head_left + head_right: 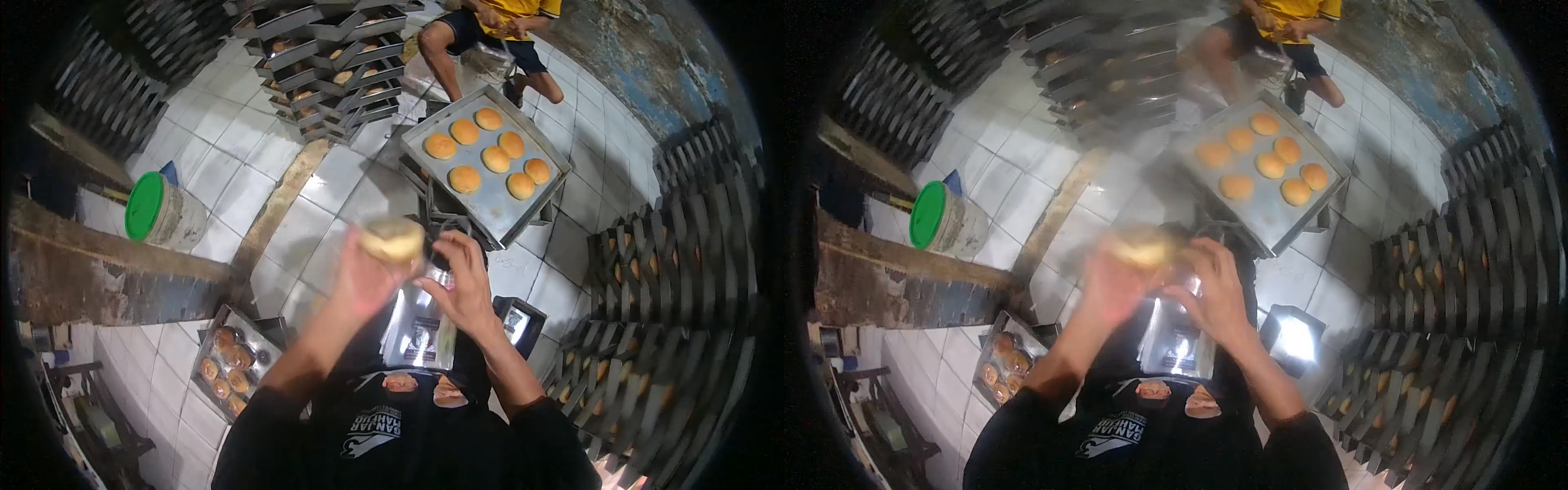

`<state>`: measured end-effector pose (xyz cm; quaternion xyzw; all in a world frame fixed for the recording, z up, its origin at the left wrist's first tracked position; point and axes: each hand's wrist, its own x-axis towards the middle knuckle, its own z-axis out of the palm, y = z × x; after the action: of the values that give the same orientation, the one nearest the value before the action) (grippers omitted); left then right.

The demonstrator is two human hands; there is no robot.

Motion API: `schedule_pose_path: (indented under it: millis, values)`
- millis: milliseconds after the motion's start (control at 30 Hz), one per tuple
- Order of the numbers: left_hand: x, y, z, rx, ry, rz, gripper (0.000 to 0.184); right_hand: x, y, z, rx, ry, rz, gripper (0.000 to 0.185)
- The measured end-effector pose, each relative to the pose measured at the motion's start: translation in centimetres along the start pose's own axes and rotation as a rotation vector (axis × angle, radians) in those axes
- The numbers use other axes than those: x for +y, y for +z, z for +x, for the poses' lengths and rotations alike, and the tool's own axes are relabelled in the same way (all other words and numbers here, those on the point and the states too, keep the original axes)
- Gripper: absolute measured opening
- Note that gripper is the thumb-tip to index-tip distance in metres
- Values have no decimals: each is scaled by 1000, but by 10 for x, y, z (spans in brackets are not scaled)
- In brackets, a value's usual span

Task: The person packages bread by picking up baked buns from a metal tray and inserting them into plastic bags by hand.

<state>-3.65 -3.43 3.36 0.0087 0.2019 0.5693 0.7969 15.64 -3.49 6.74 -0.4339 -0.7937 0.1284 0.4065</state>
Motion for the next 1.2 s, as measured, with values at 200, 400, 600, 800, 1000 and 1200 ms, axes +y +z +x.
schedule_pose_path:
  millis: [200, 400, 600, 800, 1000, 1200]
  values:
    - [5, -30, 19, 84, 244, 805, 53, 24, 17, 3, -35, 244, 294, 15]
    - [-6, -2, 25, 249, 595, 1103, 28, 35, 14, 25, -57, 218, 172, 19]
    - [11, -4, 33, 408, 768, 1192, 29, 74, 23, 43, -54, 637, 694, 40]
    - [-17, -73, -4, 437, 435, 930, 25, 67, 36, -53, -389, 1079, 986, 24]
    - [-14, -54, 35, 275, 377, 1007, 20, 73, 22, -47, 15, 993, 1232, 20]
    - [-40, -27, -5, -201, 526, 1770, 61, 184, -12, -76, -91, 280, -625, 27]
